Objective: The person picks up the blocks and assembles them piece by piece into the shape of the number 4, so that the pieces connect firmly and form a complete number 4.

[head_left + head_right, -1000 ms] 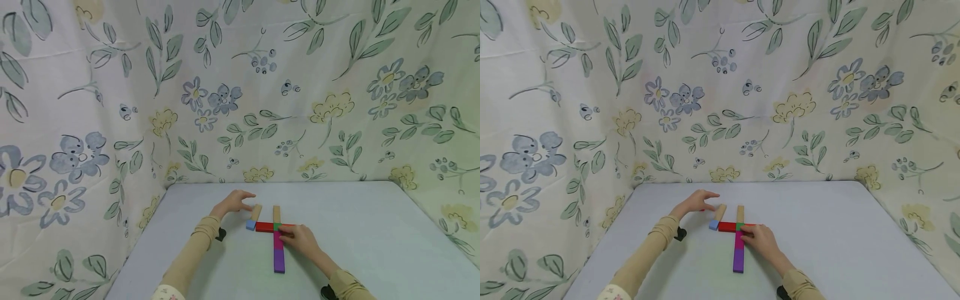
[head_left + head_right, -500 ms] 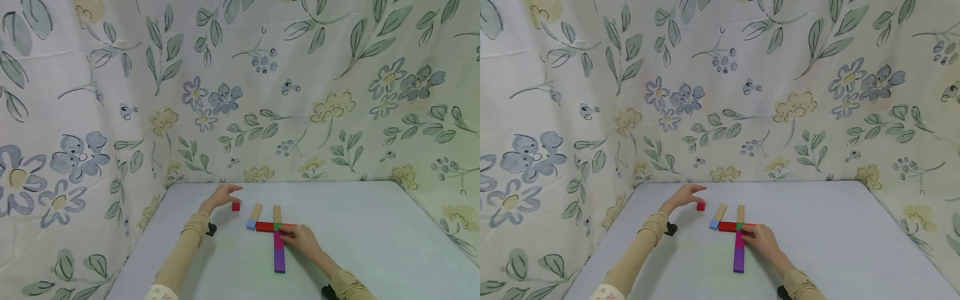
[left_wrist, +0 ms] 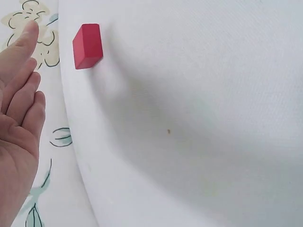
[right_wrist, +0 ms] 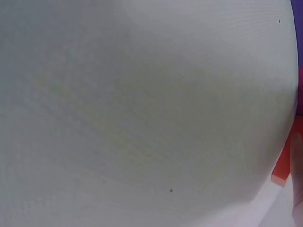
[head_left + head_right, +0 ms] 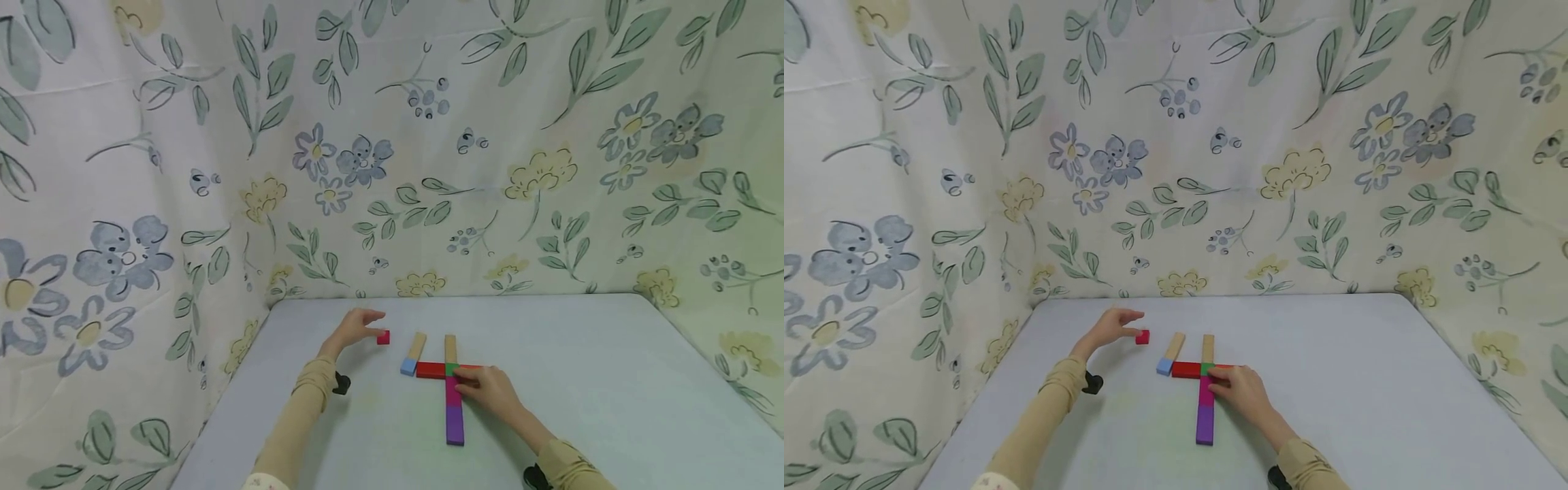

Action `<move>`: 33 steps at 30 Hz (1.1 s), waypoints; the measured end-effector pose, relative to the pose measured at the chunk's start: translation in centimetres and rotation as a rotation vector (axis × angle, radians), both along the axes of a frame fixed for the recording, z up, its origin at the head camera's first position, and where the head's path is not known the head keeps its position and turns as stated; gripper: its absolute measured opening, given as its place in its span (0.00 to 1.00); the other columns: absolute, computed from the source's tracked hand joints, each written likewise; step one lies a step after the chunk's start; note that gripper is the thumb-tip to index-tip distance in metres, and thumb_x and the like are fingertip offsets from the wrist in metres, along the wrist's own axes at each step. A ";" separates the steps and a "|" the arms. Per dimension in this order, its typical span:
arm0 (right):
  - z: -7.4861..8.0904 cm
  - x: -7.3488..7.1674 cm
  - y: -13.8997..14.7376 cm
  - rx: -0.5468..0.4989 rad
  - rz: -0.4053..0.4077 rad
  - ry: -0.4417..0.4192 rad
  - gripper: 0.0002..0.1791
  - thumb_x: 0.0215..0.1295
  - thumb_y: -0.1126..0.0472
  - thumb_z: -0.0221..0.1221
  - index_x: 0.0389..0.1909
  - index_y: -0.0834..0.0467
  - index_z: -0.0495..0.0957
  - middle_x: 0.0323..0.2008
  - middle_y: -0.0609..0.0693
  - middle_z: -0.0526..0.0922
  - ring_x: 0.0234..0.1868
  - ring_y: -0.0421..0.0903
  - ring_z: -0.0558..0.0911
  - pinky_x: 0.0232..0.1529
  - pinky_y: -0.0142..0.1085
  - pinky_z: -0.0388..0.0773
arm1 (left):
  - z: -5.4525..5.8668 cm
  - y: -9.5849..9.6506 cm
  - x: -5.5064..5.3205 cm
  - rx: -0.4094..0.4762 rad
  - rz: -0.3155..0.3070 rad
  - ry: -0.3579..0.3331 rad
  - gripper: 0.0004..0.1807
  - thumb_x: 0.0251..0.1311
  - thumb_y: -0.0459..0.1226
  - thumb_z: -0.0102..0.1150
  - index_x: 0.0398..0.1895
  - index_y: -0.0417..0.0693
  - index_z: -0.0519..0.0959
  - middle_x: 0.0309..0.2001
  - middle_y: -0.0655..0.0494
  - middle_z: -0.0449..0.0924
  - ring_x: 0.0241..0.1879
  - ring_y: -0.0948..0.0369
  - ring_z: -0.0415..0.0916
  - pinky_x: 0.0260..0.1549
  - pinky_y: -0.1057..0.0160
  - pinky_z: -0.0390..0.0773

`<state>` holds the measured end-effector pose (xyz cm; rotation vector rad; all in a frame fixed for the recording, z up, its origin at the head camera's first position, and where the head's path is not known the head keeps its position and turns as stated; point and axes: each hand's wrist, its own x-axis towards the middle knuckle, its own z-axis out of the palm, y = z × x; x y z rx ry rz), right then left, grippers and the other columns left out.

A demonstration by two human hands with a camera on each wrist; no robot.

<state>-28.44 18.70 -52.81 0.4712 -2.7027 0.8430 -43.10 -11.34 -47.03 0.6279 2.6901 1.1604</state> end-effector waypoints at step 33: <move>0.0 -0.1 0.0 0.008 -0.011 -0.023 0.19 0.50 0.57 0.70 0.46 0.55 0.84 0.41 0.53 0.87 0.43 0.48 0.85 0.38 0.35 0.80 | -5.1 0.0 0.0 0.032 0.184 0.077 0.19 0.48 0.30 0.69 0.47 0.40 0.82 0.46 0.46 0.84 0.48 0.52 0.79 0.52 0.53 0.76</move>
